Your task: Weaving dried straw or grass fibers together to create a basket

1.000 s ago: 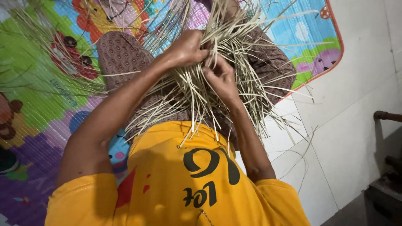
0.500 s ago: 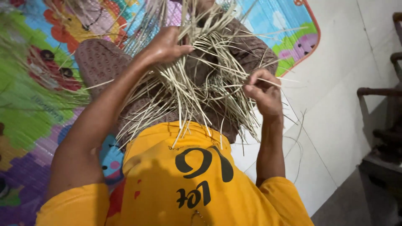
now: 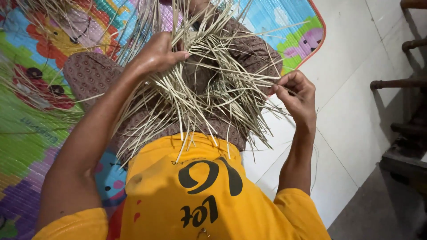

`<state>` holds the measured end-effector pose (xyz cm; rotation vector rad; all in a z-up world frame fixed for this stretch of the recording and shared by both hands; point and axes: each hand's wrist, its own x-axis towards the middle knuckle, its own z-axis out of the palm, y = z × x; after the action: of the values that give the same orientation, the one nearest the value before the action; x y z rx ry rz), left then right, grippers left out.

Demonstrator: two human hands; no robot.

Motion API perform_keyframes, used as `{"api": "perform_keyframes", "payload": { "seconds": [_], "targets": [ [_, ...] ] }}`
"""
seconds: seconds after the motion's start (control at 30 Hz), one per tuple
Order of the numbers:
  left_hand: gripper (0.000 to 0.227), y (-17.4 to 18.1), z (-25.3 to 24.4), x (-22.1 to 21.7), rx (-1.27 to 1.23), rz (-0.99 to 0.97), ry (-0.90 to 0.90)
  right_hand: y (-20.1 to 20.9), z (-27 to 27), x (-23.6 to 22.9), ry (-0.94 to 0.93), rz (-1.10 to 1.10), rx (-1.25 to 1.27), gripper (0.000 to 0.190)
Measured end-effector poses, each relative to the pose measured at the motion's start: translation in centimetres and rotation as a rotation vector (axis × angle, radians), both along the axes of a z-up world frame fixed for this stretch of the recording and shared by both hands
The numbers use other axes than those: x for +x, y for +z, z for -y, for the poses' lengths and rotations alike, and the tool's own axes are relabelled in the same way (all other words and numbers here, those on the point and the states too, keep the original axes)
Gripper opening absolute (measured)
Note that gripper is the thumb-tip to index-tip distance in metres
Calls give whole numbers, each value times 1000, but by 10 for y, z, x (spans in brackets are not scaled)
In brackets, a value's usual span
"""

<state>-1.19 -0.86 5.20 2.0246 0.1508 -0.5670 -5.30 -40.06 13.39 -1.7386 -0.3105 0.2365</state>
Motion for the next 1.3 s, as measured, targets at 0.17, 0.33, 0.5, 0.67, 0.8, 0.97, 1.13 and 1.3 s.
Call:
{"api": "perform_keyframes", "payload": {
  "seconds": [0.17,0.33,0.5,0.67,0.8,0.97,1.13,1.3],
  "targets": [
    [28,-12,-2,2,18,-8,-14,12,17,-8,-27,114,-241,30],
    [42,16,4,-1,-8,8,-33,19,20,-20,111,46,-364,39],
    [14,1,1,3,-20,37,-80,28,-5,-33,-29,-48,-710,24],
    [11,-11,3,6,-27,-15,-62,31,-20,-45,-130,350,-1089,14],
    [24,-24,4,11,0,-24,-84,13,-7,-43,-195,543,-1228,7],
    [30,-11,6,10,12,35,-98,28,-18,-44,-284,823,-1006,13],
    [32,-18,5,12,38,40,-134,34,-14,-43,-270,821,-1086,17],
    [56,-21,5,14,0,113,-175,10,-3,-40,-294,886,-1155,23]
  ]
}}
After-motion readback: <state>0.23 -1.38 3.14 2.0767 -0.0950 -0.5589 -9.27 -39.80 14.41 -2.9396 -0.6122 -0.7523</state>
